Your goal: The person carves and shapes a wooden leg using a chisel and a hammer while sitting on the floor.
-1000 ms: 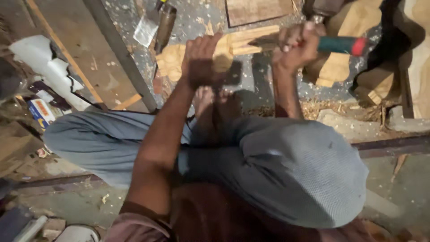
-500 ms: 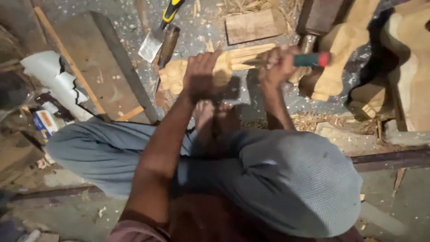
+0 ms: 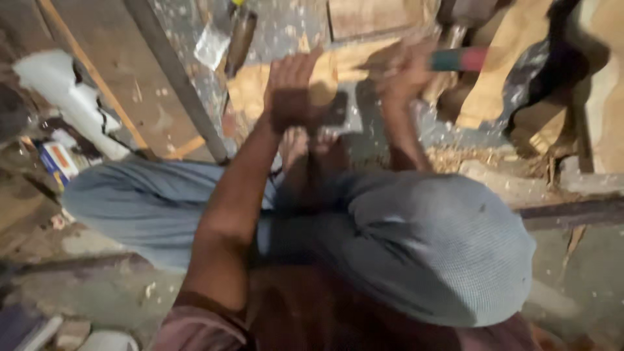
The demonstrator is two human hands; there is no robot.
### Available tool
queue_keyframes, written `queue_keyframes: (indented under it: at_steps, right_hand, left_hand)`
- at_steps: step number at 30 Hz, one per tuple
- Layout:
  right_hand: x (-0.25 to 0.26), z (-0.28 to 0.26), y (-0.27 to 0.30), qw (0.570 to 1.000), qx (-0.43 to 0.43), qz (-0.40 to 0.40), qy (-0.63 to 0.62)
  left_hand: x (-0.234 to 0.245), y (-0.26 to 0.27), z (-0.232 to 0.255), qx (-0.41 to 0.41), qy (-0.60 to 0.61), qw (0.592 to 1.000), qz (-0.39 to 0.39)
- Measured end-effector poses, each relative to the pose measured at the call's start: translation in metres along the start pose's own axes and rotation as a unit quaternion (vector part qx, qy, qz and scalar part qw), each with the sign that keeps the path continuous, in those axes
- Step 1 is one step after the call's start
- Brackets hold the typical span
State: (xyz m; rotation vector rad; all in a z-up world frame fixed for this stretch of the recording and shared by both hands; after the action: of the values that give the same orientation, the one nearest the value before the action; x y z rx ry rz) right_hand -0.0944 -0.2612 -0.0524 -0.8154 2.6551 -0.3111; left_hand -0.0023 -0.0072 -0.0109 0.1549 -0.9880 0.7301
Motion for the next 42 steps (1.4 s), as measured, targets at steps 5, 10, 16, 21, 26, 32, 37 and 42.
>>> queue_keyframes:
  at_steps: [5, 10, 16, 21, 26, 32, 37, 42]
  right_hand:
    - [-0.018, -0.018, 0.011, 0.972, -0.17, 0.098, -0.127]
    - [-0.02, -0.01, 0.021, 0.942, -0.228, 0.076, -0.234]
    - [-0.01, -0.005, 0.006, 0.955, -0.183, 0.074, -0.222]
    - [-0.016, 0.015, 0.019, 0.991, -0.122, 0.032, -0.035]
    - [-0.003, -0.007, 0.007, 0.953, -0.18, 0.085, -0.23]
    - [-0.032, -0.003, 0.016, 0.946, -0.238, 0.059, -0.213]
    - [-0.002, -0.013, 0.011, 0.969, -0.147, 0.084, -0.179]
    - [-0.033, -0.002, 0.015, 0.948, -0.218, 0.072, -0.218]
  left_hand:
    - [0.014, -0.01, 0.009, -0.001, -0.048, 0.999, 0.005]
    - [0.014, -0.01, 0.007, 0.001, -0.009, 1.0, -0.01]
    - [0.002, -0.004, 0.0, 0.012, -0.056, 0.998, -0.03]
    - [0.011, -0.007, 0.01, -0.043, -0.047, 0.997, 0.054]
    - [0.003, -0.01, 0.002, 0.006, -0.019, 1.0, -0.017]
    - [-0.011, -0.002, -0.005, 0.027, -0.06, 0.997, -0.038]
    - [-0.02, 0.015, -0.007, 0.036, -0.024, 0.998, -0.049]
    - [-0.018, -0.006, -0.009, 0.061, -0.059, 0.989, -0.117]
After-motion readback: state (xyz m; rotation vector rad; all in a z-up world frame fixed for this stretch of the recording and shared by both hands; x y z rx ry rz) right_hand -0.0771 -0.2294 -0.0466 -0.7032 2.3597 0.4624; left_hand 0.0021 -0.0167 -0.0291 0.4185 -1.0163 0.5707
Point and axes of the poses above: each hand's wrist, its own y-axis away from the middle knuckle, its own x-axis out of the back of the hand, z = x × y, the point moved 2 cm from there along -y, towards the middle knuckle, and after that the axes turned 1 degree about x, right-handed, at the moved point
